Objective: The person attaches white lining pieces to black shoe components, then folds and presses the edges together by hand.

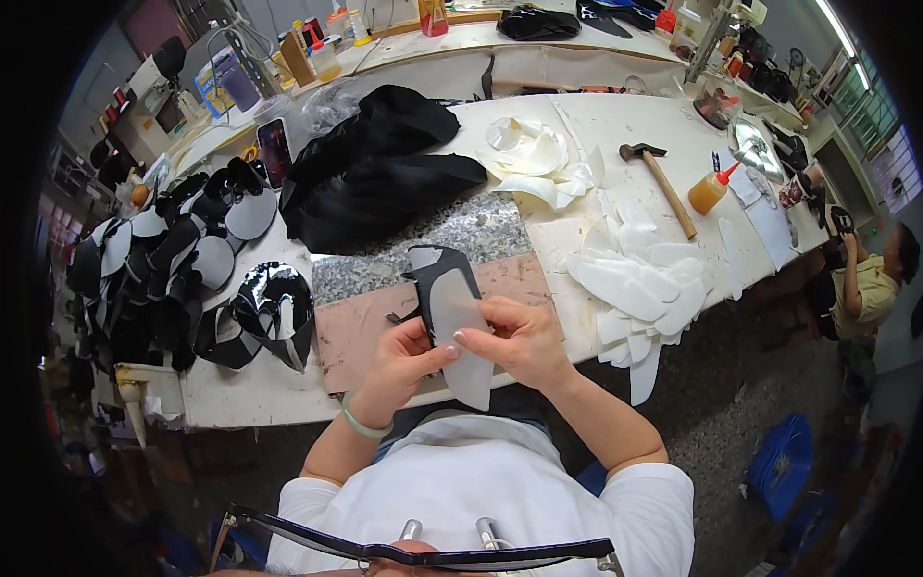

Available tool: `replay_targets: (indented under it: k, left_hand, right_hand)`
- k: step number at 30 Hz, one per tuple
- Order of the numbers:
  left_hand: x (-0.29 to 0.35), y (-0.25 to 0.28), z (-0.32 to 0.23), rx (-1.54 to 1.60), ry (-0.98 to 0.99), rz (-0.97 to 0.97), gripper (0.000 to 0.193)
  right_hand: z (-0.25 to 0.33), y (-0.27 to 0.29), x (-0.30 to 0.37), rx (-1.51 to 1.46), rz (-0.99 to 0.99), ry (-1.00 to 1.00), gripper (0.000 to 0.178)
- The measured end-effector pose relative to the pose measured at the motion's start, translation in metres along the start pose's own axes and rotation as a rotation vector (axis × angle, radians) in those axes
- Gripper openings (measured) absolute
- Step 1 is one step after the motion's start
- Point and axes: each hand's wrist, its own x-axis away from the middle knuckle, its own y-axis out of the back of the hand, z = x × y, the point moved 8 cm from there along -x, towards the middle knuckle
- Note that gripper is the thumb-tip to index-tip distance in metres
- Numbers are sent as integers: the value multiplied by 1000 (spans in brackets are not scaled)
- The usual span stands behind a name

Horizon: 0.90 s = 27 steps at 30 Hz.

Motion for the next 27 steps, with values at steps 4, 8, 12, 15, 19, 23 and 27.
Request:
replay_targets:
  k: [4,8,12,15,19,23,27]
  left_hand:
    - [0,4,1,-14,29,-24,28]
    - [4,7,-3,-32,-102,-77,29]
    - [-1,5,-3,29,-32,-87,27]
    - [-1,3,1,-95,65,19,27]
    - [0,1,-16,-59,-118,-36,25]
    - [0,5,-21,-23,-261,-142,23]
    - [-5,2,-21,15,-290,-171,24]
  right_hand:
    - [8,-6,-1,68,73,67,28]
    - [36,-8,1,501,22,349,24]
    - [39,-6,2,518,45,334,24]
    - [42,-6,0,471,52,322,28]
    - [42,-13,0,375,24,333,37]
    - [29,-13,4,111,-64,226,50]
    - [12,-17,13,145,-3,103,53]
